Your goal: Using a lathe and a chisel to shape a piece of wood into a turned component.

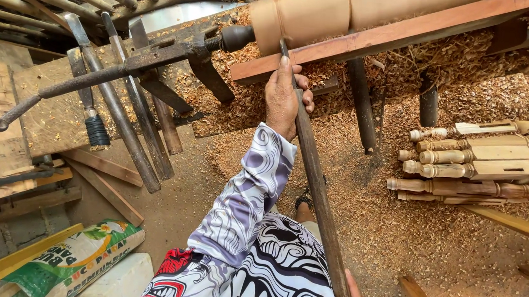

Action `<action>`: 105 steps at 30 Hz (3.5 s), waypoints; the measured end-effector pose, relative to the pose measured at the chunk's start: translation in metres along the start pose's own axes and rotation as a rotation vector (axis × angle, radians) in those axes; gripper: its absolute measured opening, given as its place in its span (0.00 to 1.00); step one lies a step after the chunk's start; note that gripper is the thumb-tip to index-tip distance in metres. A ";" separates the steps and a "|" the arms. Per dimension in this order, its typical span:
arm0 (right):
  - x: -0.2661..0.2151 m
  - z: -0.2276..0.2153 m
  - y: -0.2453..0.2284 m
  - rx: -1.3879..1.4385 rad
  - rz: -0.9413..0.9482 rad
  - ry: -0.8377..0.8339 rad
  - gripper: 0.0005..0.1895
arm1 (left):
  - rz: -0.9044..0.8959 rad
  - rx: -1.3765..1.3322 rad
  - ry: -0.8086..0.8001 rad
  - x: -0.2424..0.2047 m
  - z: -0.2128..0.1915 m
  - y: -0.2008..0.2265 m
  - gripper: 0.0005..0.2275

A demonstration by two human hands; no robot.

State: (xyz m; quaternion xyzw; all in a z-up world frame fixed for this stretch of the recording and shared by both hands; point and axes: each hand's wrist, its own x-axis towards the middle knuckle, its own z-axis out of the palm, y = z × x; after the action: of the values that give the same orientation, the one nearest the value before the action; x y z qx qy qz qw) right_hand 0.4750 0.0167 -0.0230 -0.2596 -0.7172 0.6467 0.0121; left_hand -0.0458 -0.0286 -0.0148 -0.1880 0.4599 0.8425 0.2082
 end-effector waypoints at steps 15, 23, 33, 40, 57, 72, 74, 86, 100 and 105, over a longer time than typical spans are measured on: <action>-0.003 0.004 0.004 0.043 0.163 0.071 0.31 | -0.003 0.002 0.030 -0.001 0.005 0.005 0.23; 0.020 -0.005 0.014 0.005 0.108 0.006 0.34 | 0.079 0.049 0.010 -0.006 0.003 -0.004 0.22; 0.110 -0.071 0.150 -0.654 0.307 -0.267 0.44 | 0.000 0.119 -0.051 -0.138 -0.064 -0.097 0.19; 0.149 -0.056 0.131 -0.844 0.141 -0.383 0.32 | -0.023 0.048 0.476 -0.161 -0.203 -0.076 0.14; 0.240 0.174 0.015 -0.463 0.193 -0.537 0.29 | 0.234 0.607 0.829 -0.039 -0.437 0.156 0.15; 0.220 0.272 -0.035 -0.504 0.515 -0.402 0.31 | 0.575 1.453 0.899 0.078 -0.627 0.172 0.24; 0.225 0.272 -0.036 -0.587 0.450 -0.410 0.30 | 0.556 1.478 0.875 0.072 -0.628 0.174 0.24; 0.231 0.305 -0.081 -0.628 0.261 -0.310 0.28 | 0.447 1.252 0.546 0.033 -0.470 0.151 0.21; 0.221 0.331 -0.161 -0.301 0.026 -0.368 0.27 | 0.486 1.227 0.252 0.072 -0.440 0.129 0.37; 0.240 0.316 -0.184 -0.616 -0.184 -0.494 0.42 | 0.150 0.397 0.165 -0.015 -0.362 0.135 0.18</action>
State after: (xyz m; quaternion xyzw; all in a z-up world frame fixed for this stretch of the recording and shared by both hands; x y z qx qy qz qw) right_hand 0.0903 -0.1861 0.0204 -0.0226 -0.8790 0.4405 -0.1814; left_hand -0.0589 -0.4059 -0.0964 -0.1767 0.6447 0.7305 0.1395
